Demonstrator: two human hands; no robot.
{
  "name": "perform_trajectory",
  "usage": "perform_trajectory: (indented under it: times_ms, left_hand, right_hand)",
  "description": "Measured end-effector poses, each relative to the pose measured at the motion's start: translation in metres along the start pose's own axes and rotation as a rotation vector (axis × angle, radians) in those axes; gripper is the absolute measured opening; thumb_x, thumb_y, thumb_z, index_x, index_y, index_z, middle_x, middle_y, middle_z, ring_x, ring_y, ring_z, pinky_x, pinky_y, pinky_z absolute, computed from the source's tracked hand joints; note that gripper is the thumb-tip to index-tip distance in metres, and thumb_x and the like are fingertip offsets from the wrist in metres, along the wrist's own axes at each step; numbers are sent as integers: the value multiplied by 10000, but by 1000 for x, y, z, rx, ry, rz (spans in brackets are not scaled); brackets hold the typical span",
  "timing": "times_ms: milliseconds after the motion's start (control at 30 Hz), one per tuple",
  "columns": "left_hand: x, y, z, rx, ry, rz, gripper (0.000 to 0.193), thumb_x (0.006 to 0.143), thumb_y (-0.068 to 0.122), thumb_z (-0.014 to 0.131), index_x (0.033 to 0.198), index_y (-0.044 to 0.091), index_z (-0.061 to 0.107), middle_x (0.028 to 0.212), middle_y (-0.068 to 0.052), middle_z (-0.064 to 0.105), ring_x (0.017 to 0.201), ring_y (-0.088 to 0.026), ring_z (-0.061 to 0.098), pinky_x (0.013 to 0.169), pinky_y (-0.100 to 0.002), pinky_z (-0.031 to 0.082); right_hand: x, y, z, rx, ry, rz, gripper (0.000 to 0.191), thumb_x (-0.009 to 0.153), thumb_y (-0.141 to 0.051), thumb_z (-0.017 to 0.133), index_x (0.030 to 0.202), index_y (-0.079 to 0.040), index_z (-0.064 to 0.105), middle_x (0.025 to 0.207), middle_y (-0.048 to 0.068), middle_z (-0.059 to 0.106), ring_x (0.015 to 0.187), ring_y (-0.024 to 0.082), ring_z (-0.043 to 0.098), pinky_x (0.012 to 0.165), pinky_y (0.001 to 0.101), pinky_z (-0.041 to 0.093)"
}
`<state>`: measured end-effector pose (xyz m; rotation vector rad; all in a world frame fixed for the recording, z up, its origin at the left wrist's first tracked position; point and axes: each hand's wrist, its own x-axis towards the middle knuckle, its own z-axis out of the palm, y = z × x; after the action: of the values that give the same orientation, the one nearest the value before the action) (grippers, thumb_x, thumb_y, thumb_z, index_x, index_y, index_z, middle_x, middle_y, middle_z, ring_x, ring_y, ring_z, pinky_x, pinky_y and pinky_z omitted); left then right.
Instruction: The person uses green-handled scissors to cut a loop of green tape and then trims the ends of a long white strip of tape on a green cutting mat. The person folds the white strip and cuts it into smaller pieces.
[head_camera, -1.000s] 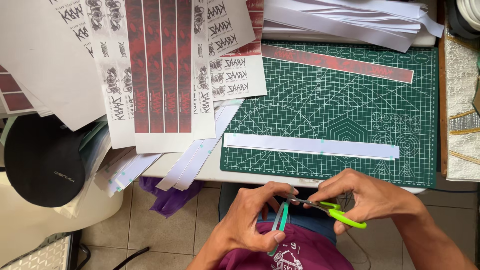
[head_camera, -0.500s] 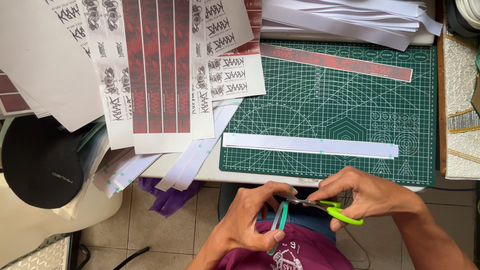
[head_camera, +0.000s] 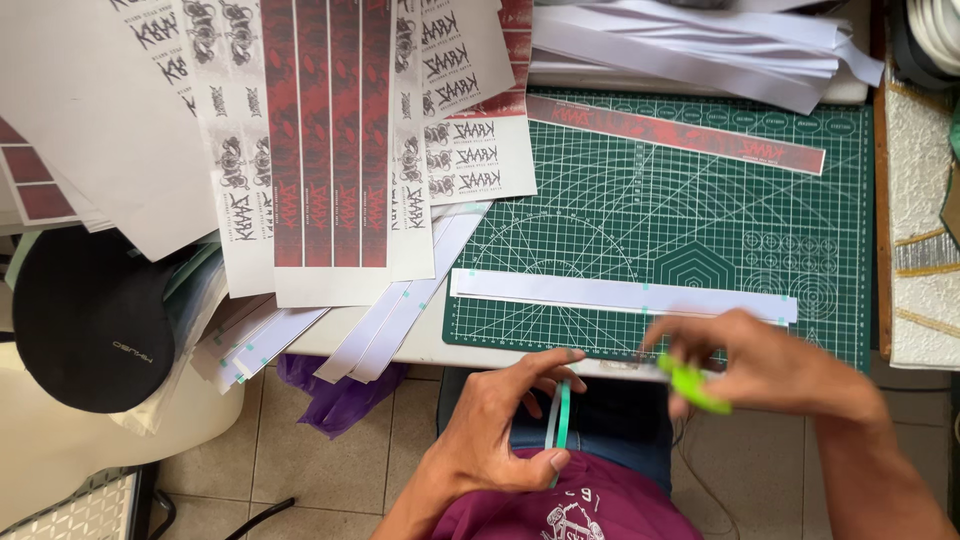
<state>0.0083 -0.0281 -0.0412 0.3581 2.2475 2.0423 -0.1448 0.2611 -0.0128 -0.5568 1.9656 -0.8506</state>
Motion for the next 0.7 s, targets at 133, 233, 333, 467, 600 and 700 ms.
perform_trajectory:
  times_ms: [133, 233, 333, 467, 600, 700]
  left_hand:
    - [-1, 7, -2, 139, 55, 8, 896, 720, 388, 765, 1525, 89, 510, 1192, -92, 772, 976, -233, 769, 803, -325, 633]
    - [-1, 13, 1, 229, 86, 47, 875, 734, 377, 791, 1515, 92, 518, 1186, -93, 769, 983, -247, 777, 835, -339, 632]
    - [2, 15, 2, 327, 140, 156, 859, 776, 369, 805, 1528, 82, 505, 1209, -110, 755, 1050, -269, 776, 911, -355, 623]
    - [11, 14, 7, 449, 215, 187, 853, 787, 368, 826, 1510, 67, 490, 1243, -162, 728, 1032, -291, 752, 885, -369, 611]
    - [30, 13, 14, 528, 295, 177, 874, 813, 344, 849, 1528, 40, 449, 1218, -183, 705, 1053, -324, 722, 855, -398, 597]
    - [38, 12, 23, 555, 383, 195, 844, 840, 314, 835, 1534, 50, 435, 1299, -193, 685, 1113, -335, 719, 890, -391, 595]
  right_hand:
    - [10, 3, -29, -302, 481, 175, 288, 888, -286, 765, 1070, -71, 704, 929, 69, 809, 808, 197, 804, 692, 358, 606]
    - [16, -3, -40, -603, 728, 175, 264, 905, -250, 779, 1078, -56, 736, 948, 136, 782, 824, 277, 774, 721, 407, 595]
    - [15, -11, -43, -811, 835, 66, 206, 913, -213, 784, 1067, -78, 764, 952, 144, 772, 843, 318, 744, 739, 426, 579]
    - [16, -17, -32, -1115, 1003, -173, 180, 855, -183, 751, 1016, -103, 765, 1111, 99, 787, 992, 290, 747, 787, 424, 566]
    - [13, -22, 5, -268, 702, -111, 169, 945, -194, 693, 1070, -103, 758, 1041, 54, 781, 946, 151, 743, 802, 324, 608]
    - [4, -24, 39, 97, 282, -169, 221, 906, -193, 711, 1072, -77, 800, 1022, 31, 832, 1016, 122, 760, 907, 276, 561]
